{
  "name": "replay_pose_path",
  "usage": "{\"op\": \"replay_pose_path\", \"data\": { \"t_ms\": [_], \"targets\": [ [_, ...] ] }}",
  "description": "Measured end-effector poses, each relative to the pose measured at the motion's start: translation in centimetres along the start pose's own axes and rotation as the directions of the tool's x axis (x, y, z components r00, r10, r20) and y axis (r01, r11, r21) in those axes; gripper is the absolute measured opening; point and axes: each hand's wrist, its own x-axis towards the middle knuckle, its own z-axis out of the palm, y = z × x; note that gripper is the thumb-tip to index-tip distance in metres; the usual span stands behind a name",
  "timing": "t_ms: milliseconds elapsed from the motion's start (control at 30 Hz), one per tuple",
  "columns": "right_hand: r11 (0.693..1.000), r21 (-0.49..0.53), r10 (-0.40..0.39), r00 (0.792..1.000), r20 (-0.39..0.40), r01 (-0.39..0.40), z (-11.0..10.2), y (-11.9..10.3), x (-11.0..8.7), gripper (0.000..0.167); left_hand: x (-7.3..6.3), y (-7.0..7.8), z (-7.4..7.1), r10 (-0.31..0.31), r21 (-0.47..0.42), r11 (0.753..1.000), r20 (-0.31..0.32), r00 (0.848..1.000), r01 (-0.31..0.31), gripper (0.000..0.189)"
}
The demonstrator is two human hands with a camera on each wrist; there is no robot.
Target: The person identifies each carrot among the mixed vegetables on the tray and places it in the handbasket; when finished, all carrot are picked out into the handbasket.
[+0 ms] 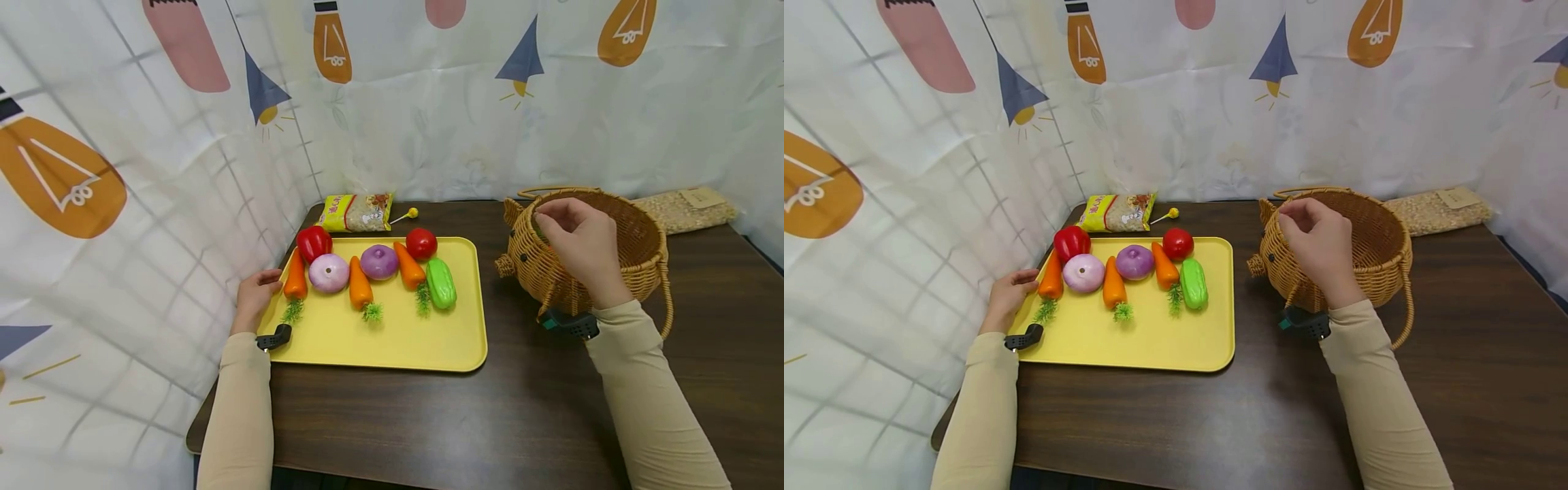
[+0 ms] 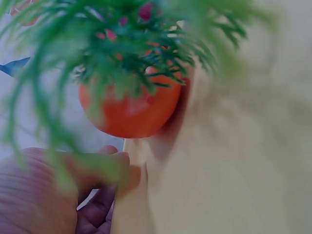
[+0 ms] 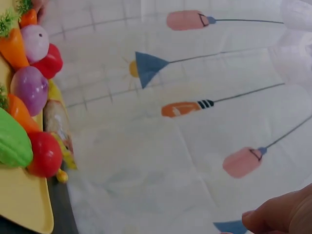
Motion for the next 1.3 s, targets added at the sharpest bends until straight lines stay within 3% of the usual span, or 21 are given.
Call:
{"op": "replay_pose_path", "data": {
  "t_ms": [200, 433, 733, 1067, 1300],
  "targets": [
    [0.997, 0.069, -0.032, 0.996, 0.087, 0.026, 2.8, -1.1, -0.9, 0.021, 0.1, 0.1, 0.0, 0.021, 0.016, 1.000, 0.010, 1.000, -0.021, 0.039],
    [0.980, 0.198, -0.037, 0.974, 0.223, -0.008, 7.1, -2.5, -2.1, 0.018, 0.0, -0.2, -0.1, -0.010, 0.015, 1.000, -0.006, 1.000, 0.010, 0.039],
    [0.963, 0.231, 0.062, 0.946, 0.319, -0.141, 12.4, -3.8, -2.4, 0.019, 0.0, 0.0, 0.1, -0.012, 0.027, 1.000, -0.016, 1.000, 0.013, 0.039],
    [0.889, 0.305, 0.203, 0.891, 0.406, -0.342, 17.1, -5.6, -2.2, 0.022, 0.2, -0.1, 0.2, -0.013, 0.024, 1.000, -0.006, 1.000, 0.014, 0.039],
    [0.886, 0.283, 0.242, 0.886, 0.395, -0.368, 19.3, -5.5, -3.1, 0.028, 0.1, -0.1, 0.1, -0.018, 0.029, 0.999, -0.011, 1.000, 0.018, 0.039]
  ]
}}
